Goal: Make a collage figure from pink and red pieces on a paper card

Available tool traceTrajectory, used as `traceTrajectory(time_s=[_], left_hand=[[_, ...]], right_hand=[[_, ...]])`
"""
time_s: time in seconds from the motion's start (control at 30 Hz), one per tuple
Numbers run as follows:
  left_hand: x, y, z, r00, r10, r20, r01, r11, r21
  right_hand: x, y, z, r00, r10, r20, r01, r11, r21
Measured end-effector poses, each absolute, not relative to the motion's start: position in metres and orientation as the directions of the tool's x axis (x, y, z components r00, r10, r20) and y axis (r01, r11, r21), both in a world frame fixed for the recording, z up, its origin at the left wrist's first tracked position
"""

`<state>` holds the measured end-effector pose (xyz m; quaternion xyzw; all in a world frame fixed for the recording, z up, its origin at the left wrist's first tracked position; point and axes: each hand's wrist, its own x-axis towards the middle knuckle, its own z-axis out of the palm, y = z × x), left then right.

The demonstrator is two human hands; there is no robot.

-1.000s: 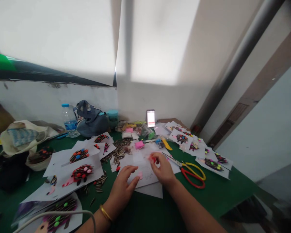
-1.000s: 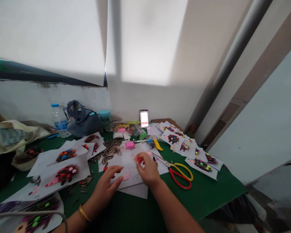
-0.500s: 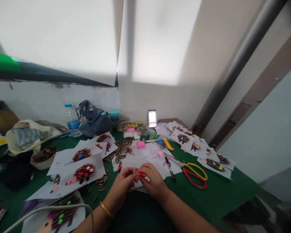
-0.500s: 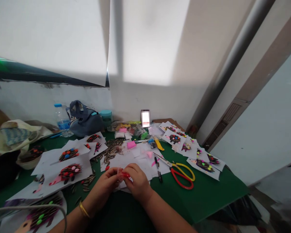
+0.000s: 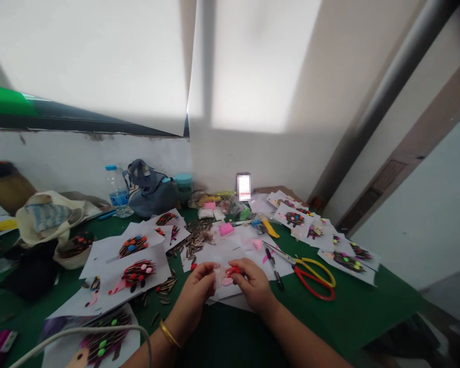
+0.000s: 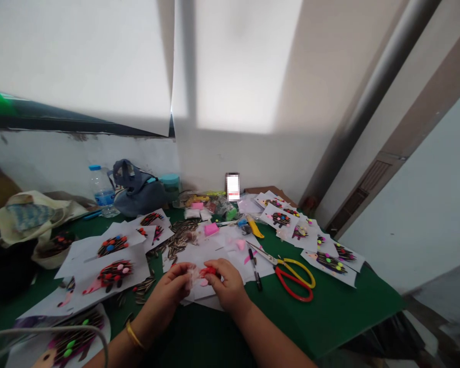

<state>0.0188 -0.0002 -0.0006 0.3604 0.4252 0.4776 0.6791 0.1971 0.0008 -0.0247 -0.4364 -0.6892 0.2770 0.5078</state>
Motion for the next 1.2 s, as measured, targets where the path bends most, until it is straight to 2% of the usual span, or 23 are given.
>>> traceTrajectory(time_s=[0.17,0.3,0.4,0.53,0.7,0.87,1.2], left_hand=[[0.016,0.001,-0.002,0.240,0.964,-0.119,-0.211,0.172,0.962],[0.014,0.002,0.000,0.215,0.977,0.009,-0.132,0.020,0.991],[0.014,0.002,0.001,0.139,0.990,-0.017,-0.119,0.034,0.992],[0.017,0.003,-0.003,0.084,0.995,-0.061,-0.145,0.073,0.987],[0.020,0.002,-0.003,0.153,0.979,-0.133,-0.248,0.168,0.954],[0.023,-0.002,0.005,0.240,0.958,-0.155,-0.207,0.206,0.956],[0.021,-0.002,-0.001,0.171,0.985,-0.002,-0.058,0.012,0.998]], right_hand=[[0.199,0.002,-0.024,-0.157,0.887,0.435,0.360,0.461,-0.811],[0.197,0.001,-0.026,-0.136,0.943,0.303,0.259,0.329,-0.908],[0.192,0.000,-0.025,-0.120,0.968,0.222,0.158,0.240,-0.958],[0.189,-0.001,-0.022,-0.135,0.974,0.182,0.113,0.198,-0.974],[0.196,0.000,-0.025,-0.177,0.944,0.279,0.200,0.312,-0.929],[0.198,0.000,-0.025,-0.173,0.897,0.406,0.318,0.441,-0.839],[0.193,-0.003,-0.016,-0.129,0.939,0.320,0.280,0.344,-0.896]])
